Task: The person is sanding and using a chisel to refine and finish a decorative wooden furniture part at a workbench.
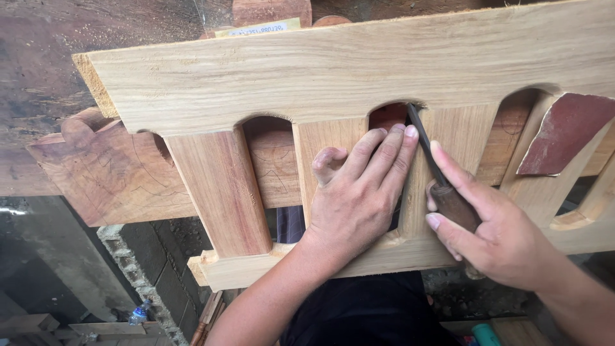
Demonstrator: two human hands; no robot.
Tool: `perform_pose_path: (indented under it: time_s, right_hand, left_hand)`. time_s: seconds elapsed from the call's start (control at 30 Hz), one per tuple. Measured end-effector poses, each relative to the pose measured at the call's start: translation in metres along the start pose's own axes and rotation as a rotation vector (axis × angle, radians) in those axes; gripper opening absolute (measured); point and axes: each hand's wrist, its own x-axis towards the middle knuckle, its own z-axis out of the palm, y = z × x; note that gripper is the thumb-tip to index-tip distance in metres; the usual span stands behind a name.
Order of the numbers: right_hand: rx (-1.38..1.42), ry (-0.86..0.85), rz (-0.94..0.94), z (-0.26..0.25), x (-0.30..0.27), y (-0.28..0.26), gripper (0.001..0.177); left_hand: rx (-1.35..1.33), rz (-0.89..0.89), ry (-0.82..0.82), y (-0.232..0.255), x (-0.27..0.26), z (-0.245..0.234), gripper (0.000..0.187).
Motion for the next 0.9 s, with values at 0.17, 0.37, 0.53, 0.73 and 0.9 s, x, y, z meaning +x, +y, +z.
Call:
perform_pose_path:
  time_s: [0.17,0.37,0.53,0.73,0.9]
  right_hand:
    - [-0.364,-0.065,0.166,-0.015,0.012,-0.033,0.092]
    - [0.290,-0.116,-0.088,-0.008,-0.028,0.020,0.074]
    - [0.520,0.014,-0.103,0.014,-0.037,0.037,0.066]
    - [0.634,0.052,-0.259,0.026,-0.026,0.028,0.066]
    - [0.629,0.060,-0.205,0.035,-0.012,0.002,0.078]
  left_hand:
    - [-0.119,-0.001,0.047,-0.003,-0.006,0.004,0.054]
    - [-0.075,-0.053,0.138,0.004,-0.001,0.005,0.051]
    - [0.110,-0.111,0.089,0.012,0.014,0.005,0.052]
    - [-0.013,-0.006,0.096,0.004,0.001,0.008,0.053]
    - [-0.093,0.047,0.108,0.002,-0.001,0.000,0.055]
